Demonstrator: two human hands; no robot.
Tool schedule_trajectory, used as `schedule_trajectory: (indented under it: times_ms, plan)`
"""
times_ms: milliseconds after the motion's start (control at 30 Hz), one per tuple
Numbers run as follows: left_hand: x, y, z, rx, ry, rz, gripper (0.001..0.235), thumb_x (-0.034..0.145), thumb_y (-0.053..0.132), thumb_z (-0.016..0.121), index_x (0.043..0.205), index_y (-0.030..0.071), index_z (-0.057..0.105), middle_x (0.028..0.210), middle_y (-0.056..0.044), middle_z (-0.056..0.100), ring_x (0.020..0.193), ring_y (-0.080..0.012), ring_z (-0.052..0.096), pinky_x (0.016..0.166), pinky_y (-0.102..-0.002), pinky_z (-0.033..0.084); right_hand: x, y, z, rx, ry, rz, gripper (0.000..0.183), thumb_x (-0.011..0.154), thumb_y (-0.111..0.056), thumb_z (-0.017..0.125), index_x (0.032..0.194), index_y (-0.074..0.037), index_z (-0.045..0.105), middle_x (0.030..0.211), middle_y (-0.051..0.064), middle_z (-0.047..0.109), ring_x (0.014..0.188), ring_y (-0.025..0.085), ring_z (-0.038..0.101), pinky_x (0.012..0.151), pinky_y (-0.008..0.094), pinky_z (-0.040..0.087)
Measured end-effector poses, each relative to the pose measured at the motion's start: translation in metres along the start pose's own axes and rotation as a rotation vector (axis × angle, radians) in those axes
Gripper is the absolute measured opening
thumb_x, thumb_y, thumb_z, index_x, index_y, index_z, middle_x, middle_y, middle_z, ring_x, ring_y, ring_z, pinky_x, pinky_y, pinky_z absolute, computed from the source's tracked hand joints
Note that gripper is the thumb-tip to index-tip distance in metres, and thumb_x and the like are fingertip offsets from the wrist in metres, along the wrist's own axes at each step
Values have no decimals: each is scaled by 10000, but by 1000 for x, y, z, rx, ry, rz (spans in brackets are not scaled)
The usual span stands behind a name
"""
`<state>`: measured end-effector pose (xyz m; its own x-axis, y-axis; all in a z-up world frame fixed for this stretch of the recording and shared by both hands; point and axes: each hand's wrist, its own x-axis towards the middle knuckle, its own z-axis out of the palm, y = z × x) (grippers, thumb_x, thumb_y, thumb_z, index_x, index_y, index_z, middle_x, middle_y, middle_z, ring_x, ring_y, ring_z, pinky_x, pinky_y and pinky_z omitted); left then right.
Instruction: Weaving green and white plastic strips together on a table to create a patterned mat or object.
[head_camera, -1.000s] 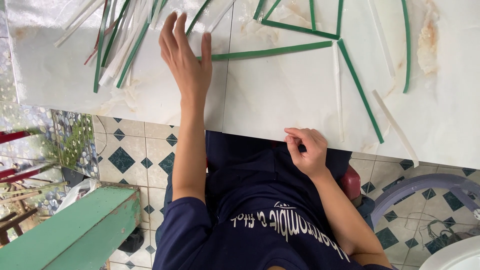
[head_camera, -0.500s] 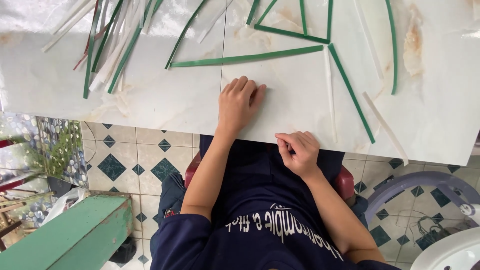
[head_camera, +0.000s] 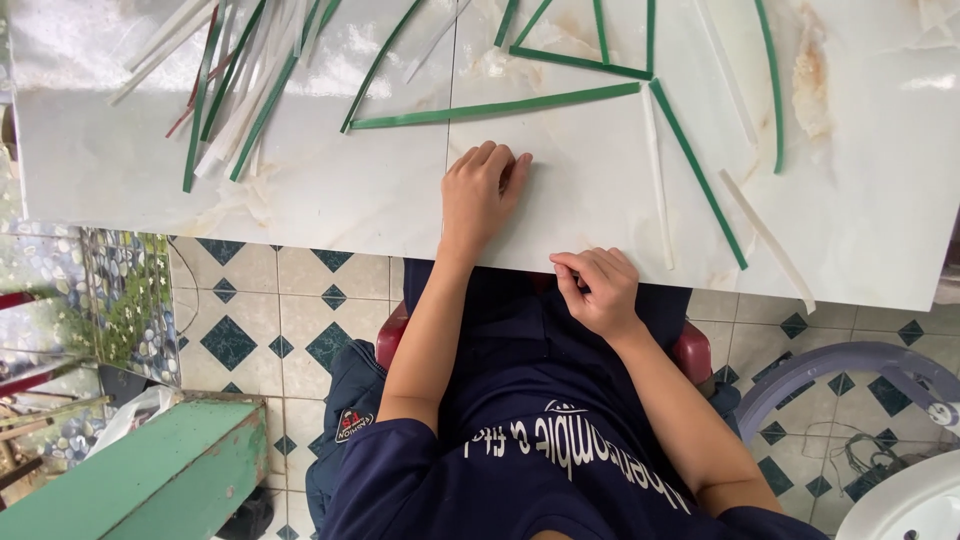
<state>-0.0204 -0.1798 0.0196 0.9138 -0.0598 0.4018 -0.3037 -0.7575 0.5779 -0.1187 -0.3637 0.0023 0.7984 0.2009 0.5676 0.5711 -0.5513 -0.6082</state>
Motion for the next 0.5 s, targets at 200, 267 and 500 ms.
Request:
schedule_trajectory:
  times_ms: [200, 267, 500]
  plan:
    - [-2, 0, -1, -3, 0, -7, 297, 918, 230, 636, 657, 89, 614, 540, -33, 546, 495, -162, 567, 482, -257, 479, -2, -1, 1, -35, 8, -32, 76, 918, -122, 645, 934, -107, 718, 587, -42, 555, 475, 113, 474, 516, 239, 379]
    - [-2, 1, -1, -12, -13, -31, 299, 918, 234, 638, 661, 83, 630, 547, -43, 569, 503, -163, 578, 492, -258, 488, -1, -2, 0, -53, 1, -49, 77, 920, -123, 640, 939, -107, 713, 593, -40, 557, 481, 114, 477, 520, 242, 386]
    - [-3, 3, -4, -17, -25, -41, 290, 920, 233, 636, 674, 81, 643, 554, -43, 584, 511, -161, 587, 494, -254, 494, -1, -2, 0, -97, 4, -82, 79, 930, -146, 631, 929, -117, 704, 588, -45, 544, 487, 115, 481, 521, 238, 389]
